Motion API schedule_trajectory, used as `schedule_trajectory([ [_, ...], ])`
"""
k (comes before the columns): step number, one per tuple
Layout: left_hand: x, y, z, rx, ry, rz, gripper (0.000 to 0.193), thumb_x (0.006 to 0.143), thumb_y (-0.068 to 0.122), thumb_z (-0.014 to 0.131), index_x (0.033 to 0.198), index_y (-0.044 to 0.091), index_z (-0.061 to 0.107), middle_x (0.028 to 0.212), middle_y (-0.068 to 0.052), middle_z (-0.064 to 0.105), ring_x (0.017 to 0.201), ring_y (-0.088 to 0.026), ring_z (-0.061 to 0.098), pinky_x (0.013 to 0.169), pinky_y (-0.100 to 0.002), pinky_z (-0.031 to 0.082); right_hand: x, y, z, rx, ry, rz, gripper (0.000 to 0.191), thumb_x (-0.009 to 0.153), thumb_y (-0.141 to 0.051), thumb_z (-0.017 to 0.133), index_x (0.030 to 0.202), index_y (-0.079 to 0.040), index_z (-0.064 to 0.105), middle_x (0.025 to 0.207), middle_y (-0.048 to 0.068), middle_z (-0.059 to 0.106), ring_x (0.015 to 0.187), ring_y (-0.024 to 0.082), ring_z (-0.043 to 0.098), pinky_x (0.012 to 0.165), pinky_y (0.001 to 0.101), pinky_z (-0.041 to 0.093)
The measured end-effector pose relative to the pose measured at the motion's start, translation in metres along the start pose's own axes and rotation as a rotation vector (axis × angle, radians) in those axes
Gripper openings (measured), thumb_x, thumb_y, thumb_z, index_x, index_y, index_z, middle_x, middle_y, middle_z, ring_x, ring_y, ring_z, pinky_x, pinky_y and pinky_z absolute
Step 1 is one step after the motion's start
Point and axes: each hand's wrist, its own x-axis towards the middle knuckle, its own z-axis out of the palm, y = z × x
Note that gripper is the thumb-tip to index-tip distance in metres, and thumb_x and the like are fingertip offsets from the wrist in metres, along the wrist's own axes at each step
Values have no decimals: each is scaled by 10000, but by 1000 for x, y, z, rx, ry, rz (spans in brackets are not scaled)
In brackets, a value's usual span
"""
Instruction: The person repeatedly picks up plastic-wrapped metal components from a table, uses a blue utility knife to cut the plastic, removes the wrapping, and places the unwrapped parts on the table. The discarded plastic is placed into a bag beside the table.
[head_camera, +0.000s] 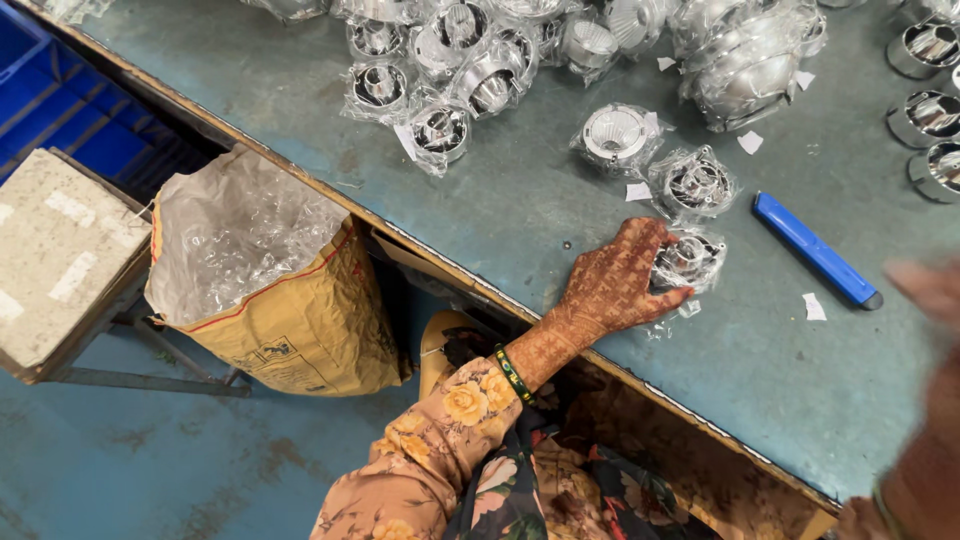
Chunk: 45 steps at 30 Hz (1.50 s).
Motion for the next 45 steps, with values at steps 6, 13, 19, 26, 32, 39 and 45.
schedule_trajectory([
  [6, 1, 2, -7, -43, -63, -35, 754, 765, 511, 783, 1358, 129, 516, 1373, -97, 608, 1164, -303, 671, 913, -435, 567, -76, 160, -37, -951, -135, 347, 288, 1048, -285, 777, 1227, -66, 721, 1136, 182, 630, 1087, 357, 590, 989, 422, 503],
  [13, -4, -6, -30, -467, 2, -85, 658, 979, 535, 682, 1500, 179, 493, 1303, -75, 674, 1137, -234, 692, 932, -384, 572, -113, 192, -44, -997, -124, 414, 371, 917, -280, 792, 1190, -53, 686, 1153, 203, 639, 1101, 385, 597, 957, 468, 507],
  [19, 4, -19, -40, -1100, 115, -389, 711, 893, 553, 624, 1465, 158, 472, 1145, -42, 614, 812, -113, 604, 572, -266, 519, -88, 152, -14, -633, 58, 652, 343, 961, -258, 741, 1203, -32, 653, 968, 125, 738, 848, 242, 704, 768, 387, 543],
  [26, 4, -20, -42, -1212, 127, -421, 744, 910, 533, 629, 1501, 112, 467, 1108, -77, 635, 785, -116, 611, 589, -259, 507, -81, 121, 32, -187, -162, 686, 415, 842, -305, 794, 1166, -53, 729, 797, 84, 738, 718, 148, 650, 680, 304, 534],
  [32, 3, -16, -47, -1174, 73, -328, 774, 897, 518, 628, 1524, 105, 442, 1273, -77, 624, 855, -115, 615, 588, -252, 511, -81, 115, 41, -248, -197, 746, 421, 861, -355, 758, 1173, -73, 753, 746, 53, 733, 672, 108, 641, 650, 289, 530],
  [39, 3, -22, -44, -1138, 27, -396, 721, 881, 481, 642, 1493, 118, 526, 1188, -64, 629, 928, -106, 591, 590, -238, 497, -83, 118, 32, -177, -203, 763, 427, 873, -356, 751, 1185, -65, 756, 812, 57, 784, 733, 81, 657, 681, 278, 540],
  [45, 0, -26, -40, -1044, 39, -298, 674, 935, 498, 639, 1494, 128, 562, 1120, -39, 619, 908, -84, 587, 631, -213, 488, -86, 121, 31, -163, -230, 817, 435, 869, -373, 746, 1174, -65, 766, 785, 60, 769, 716, 85, 632, 666, 281, 530],
])
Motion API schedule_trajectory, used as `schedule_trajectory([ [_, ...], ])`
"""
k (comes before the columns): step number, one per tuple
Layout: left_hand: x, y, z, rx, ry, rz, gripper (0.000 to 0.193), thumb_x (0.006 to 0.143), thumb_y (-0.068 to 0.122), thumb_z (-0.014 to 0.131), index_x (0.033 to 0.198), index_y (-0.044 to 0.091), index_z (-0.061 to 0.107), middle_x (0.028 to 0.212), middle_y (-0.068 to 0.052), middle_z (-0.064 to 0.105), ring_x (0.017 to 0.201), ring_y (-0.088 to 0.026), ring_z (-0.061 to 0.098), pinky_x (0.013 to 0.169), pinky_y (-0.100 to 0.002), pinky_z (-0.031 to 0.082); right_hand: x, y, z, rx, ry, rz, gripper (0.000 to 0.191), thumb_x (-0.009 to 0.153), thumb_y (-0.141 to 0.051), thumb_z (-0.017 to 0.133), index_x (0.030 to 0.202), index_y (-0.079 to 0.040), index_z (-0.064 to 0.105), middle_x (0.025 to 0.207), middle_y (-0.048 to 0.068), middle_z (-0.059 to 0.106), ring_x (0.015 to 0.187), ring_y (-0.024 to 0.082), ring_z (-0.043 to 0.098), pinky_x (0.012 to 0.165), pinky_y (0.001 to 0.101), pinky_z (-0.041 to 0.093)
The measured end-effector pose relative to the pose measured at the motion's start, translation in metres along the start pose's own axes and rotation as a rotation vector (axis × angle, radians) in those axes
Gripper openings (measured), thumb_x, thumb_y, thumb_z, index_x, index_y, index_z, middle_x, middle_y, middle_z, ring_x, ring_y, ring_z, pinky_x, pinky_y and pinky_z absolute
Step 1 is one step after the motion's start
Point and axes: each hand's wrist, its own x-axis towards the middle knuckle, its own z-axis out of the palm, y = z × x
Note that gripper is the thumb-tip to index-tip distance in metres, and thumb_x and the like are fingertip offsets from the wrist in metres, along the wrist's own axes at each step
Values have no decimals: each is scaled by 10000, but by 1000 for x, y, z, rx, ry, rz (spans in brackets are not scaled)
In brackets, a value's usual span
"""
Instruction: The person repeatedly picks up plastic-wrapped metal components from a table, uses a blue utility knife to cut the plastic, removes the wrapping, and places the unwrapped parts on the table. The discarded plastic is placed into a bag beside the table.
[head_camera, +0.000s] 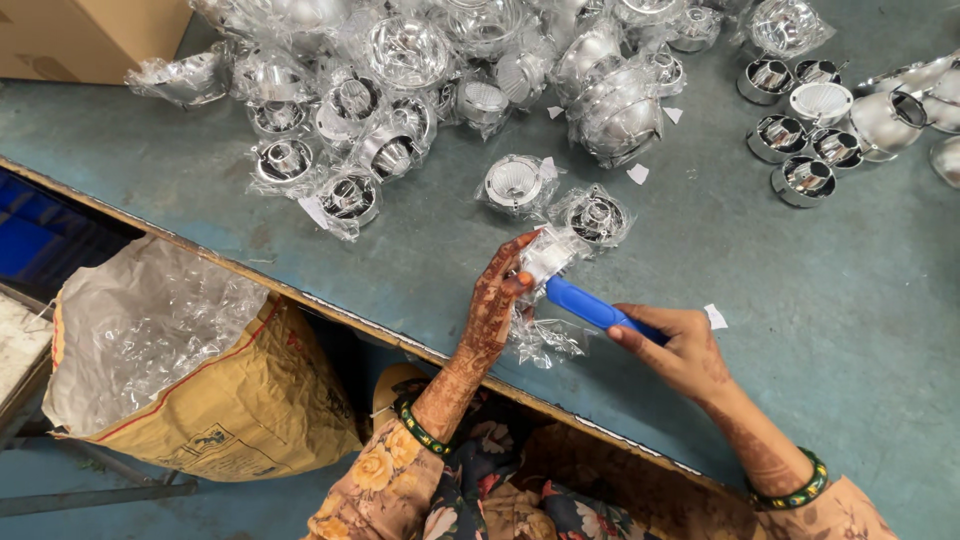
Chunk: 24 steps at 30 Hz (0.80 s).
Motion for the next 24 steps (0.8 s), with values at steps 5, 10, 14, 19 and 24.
schedule_trajectory([
  [5, 0, 1, 2, 20, -5, 8, 671, 949, 510, 633, 1503, 140, 558, 1118, -54, 609, 900, -90, 600, 622, -226, 503, 0, 0, 0, 1, 18, -14, 431, 870, -376, 751, 1167, -65, 774, 771, 56, 760, 734, 75, 624, 680, 277, 528],
  [10, 0, 3, 4, 69, -41, 116, 660, 987, 512, 634, 1512, 121, 545, 1404, -111, 616, 1208, -174, 619, 982, -315, 539, 0, -2, 1, -16, 35, -7, 431, 873, -370, 746, 1179, -67, 767, 783, 56, 767, 744, 82, 642, 692, 283, 534],
  [14, -1, 4, 5, 115, -43, 109, 678, 964, 527, 638, 1498, 120, 545, 1470, -102, 580, 1282, -206, 575, 1038, -348, 526, 1, -2, 1, -7, 56, 2, 434, 880, -368, 745, 1191, -66, 762, 804, 57, 783, 772, 76, 648, 721, 277, 540],
  [19, -1, 5, 7, 74, -27, 41, 688, 936, 510, 669, 1493, 123, 556, 1422, -93, 597, 1233, -220, 592, 986, -355, 535, 2, 0, 4, -4, 58, 20, 440, 876, -364, 746, 1200, -67, 758, 801, 59, 776, 752, 80, 642, 705, 283, 532],
  [24, 0, 3, 9, 98, -54, 85, 682, 946, 481, 676, 1507, 137, 498, 1520, -75, 504, 1276, -208, 567, 1003, -382, 559, 3, 1, 5, 4, 66, 14, 430, 883, -355, 746, 1208, -73, 756, 781, 53, 756, 750, 76, 617, 694, 276, 523],
])
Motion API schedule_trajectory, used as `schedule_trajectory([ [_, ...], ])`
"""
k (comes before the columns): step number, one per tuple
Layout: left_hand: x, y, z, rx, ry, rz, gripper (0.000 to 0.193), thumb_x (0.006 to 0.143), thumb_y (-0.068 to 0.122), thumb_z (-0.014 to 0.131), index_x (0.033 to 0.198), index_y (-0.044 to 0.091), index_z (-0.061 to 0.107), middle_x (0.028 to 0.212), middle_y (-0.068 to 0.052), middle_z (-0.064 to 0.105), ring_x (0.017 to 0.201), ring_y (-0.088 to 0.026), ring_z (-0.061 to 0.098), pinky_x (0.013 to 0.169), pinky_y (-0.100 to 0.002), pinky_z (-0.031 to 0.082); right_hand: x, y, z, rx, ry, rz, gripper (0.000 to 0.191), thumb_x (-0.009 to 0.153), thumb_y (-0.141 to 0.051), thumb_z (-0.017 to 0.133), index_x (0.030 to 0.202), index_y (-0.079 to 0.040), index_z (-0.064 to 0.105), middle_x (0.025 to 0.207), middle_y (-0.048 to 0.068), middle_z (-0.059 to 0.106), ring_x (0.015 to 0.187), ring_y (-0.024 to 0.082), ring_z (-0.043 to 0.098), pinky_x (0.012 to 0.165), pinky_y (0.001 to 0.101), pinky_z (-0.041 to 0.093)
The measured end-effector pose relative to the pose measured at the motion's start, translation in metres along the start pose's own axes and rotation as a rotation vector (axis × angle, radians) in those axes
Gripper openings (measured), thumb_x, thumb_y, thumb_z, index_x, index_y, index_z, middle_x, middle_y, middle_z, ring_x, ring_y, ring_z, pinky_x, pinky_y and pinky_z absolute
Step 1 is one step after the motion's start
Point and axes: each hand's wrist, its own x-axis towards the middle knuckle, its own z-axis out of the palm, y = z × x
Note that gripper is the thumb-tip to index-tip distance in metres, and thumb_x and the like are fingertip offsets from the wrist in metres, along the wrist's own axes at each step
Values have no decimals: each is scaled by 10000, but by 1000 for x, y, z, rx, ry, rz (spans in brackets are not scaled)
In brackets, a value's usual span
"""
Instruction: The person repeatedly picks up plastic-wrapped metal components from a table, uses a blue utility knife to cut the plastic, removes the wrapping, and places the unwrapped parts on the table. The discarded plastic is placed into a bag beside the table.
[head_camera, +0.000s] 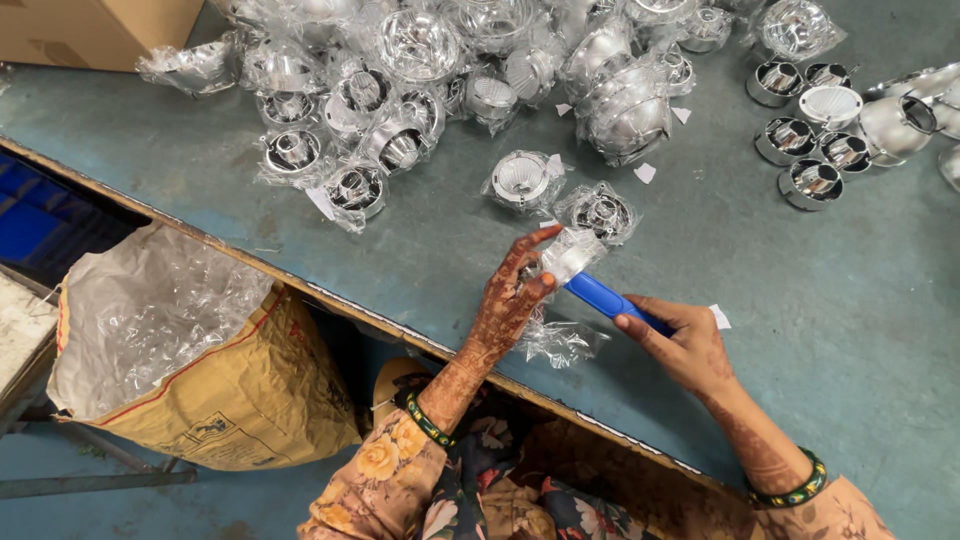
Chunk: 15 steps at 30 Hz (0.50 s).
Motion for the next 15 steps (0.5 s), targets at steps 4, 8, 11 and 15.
schedule_trajectory([
  [4, -2, -11, 5, 202, 11, 79, 822, 916, 406, 744, 1574, 150, 322, 1522, -111, 445, 1199, -223, 629, 1012, -379, 555, -1, -3, 5, -12, 11, 36, 417, 881, -348, 753, 1205, -86, 769, 728, 58, 711, 694, 84, 575, 642, 280, 499],
  [8, 0, -25, 4, 81, 46, -4, 966, 872, 344, 816, 1571, 131, 185, 1396, -171, 522, 1208, -225, 621, 1016, -374, 530, -2, -7, 10, -19, 38, 82, 411, 873, -351, 756, 1183, -81, 775, 673, 48, 667, 634, 88, 533, 587, 289, 467],
  [11, 2, -30, 3, 49, 49, -23, 988, 853, 333, 832, 1565, 119, 182, 1288, -187, 618, 1192, -225, 630, 1007, -358, 528, -4, -8, 13, 37, 101, -40, 407, 892, -357, 747, 1153, -45, 753, 714, -3, 695, 664, 59, 583, 615, 260, 490],
  [15, 4, -26, 2, 10, 82, 50, 940, 825, 330, 843, 1526, 116, 254, 1332, -107, 520, 1205, -217, 598, 977, -366, 571, -5, -8, 14, 23, 97, -1, 404, 900, -359, 740, 1156, -47, 764, 653, 33, 640, 616, 79, 554, 577, 273, 464],
])
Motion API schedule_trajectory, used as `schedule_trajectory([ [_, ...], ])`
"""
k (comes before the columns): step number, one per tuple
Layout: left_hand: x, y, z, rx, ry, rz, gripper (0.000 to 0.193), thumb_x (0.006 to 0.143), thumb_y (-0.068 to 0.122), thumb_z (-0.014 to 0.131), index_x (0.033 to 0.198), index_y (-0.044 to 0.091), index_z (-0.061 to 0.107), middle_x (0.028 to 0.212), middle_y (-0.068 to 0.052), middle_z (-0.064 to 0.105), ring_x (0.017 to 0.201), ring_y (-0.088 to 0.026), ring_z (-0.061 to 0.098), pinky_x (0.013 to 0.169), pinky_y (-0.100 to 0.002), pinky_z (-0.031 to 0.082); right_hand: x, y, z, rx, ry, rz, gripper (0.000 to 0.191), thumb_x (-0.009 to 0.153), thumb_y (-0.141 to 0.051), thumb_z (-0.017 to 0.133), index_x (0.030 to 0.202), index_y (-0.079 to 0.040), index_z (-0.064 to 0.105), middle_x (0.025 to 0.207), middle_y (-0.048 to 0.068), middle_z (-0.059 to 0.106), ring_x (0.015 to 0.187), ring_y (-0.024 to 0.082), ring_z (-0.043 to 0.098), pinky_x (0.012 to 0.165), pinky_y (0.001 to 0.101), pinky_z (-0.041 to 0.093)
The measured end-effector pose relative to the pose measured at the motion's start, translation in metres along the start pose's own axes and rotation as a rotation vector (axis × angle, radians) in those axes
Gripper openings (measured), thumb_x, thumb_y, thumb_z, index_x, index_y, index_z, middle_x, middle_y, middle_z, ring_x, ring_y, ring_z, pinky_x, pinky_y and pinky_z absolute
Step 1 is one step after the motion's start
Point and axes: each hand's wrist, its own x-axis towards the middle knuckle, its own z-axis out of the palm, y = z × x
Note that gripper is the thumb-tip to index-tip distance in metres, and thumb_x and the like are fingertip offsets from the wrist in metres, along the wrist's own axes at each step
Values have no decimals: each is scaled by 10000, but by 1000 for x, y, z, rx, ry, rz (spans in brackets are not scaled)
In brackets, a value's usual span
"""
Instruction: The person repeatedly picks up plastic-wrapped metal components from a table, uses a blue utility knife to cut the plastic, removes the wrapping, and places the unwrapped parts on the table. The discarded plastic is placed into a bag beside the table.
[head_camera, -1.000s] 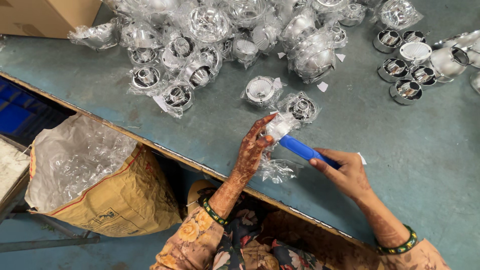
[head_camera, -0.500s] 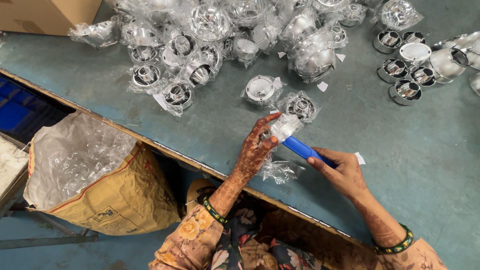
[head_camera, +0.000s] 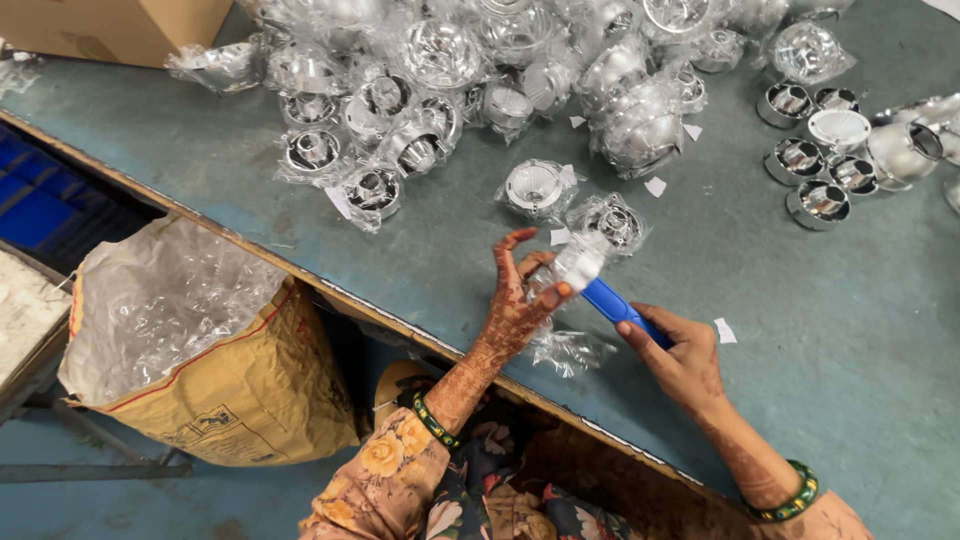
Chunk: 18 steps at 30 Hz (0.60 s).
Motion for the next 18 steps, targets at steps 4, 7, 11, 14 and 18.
schedule_trajectory([
  [4, 0, 8, -2, 147, -125, -36, 697, 838, 320, 820, 1435, 86, 547, 1351, -78, 634, 1268, -187, 607, 961, -357, 552, -2, -1, 2, -50, 30, -66, 404, 882, -349, 756, 1149, -46, 758, 651, 59, 660, 596, 108, 593, 579, 282, 485],
  [7, 3, 10, -5, 154, -163, 1, 599, 842, 310, 825, 1358, 64, 646, 1274, -69, 695, 1216, -193, 641, 1055, -347, 514, -6, -3, 6, -119, 104, -183, 381, 878, -319, 771, 1135, -39, 751, 728, 84, 700, 625, 129, 649, 610, 286, 511],
  [11, 5, 8, -8, 218, -161, 3, 573, 813, 297, 820, 1304, 55, 651, 1243, -78, 699, 1157, -187, 658, 1008, -330, 529, -8, -2, 9, -296, 263, -504, 329, 914, -281, 789, 1123, -36, 718, 914, 141, 734, 765, 210, 688, 699, 304, 529],
  [14, 4, 4, -6, 266, -153, 66, 578, 815, 302, 827, 1300, 48, 643, 1271, -75, 697, 1169, -169, 666, 1018, -322, 533, -8, 7, 7, -308, 281, -567, 349, 963, -288, 766, 1178, -22, 698, 970, 126, 721, 824, 192, 679, 732, 295, 523],
  [18, -1, -5, -1, 141, -175, 74, 580, 847, 304, 821, 1326, 33, 636, 1285, -80, 695, 1185, -177, 647, 1042, -326, 524, -1, 28, -1, 167, -47, 44, 390, 936, -284, 736, 1231, -29, 737, 752, 20, 658, 640, 91, 559, 578, 262, 448],
])
